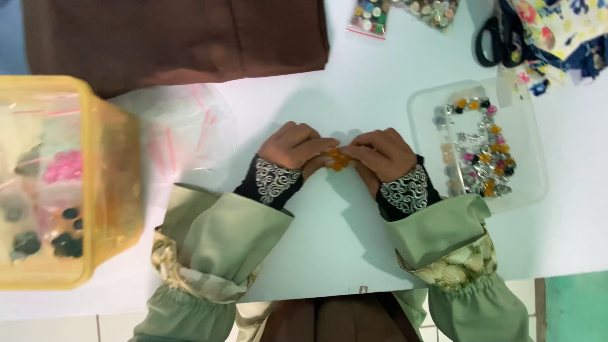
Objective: Sorting small buttons by color and placing them into small plastic bags
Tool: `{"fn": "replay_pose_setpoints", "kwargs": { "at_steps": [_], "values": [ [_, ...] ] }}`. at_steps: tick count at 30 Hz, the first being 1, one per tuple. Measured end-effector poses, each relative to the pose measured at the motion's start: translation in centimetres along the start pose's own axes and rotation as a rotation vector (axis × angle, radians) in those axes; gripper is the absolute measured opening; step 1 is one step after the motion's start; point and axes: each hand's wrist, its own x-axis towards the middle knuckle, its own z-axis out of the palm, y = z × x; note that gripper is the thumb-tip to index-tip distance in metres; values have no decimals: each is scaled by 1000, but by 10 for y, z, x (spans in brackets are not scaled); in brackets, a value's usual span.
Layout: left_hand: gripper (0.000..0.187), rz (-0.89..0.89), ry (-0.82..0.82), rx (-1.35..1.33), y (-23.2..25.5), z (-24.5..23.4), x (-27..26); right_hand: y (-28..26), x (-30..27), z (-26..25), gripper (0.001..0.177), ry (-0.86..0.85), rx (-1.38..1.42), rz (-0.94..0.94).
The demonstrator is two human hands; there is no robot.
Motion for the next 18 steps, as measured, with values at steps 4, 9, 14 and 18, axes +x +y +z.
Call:
{"fn": "replay_pose_setpoints", "kwargs": {
  "at_steps": [4,9,14,18],
  "values": [
    [29,68,60,176,12,-5,1,7,-2,-3,17,-67,-20,76],
    [56,94,200,412,36,-9,-18,-39,38,-24,15,-79,-27,119],
    [85,25,207,639,51,-71,-54,-44,49,-34,24,-258,410,506],
    [76,-154,193,964,42,-118,-93,-99,77,-8,35,-146,-179,1]
  ]
}}
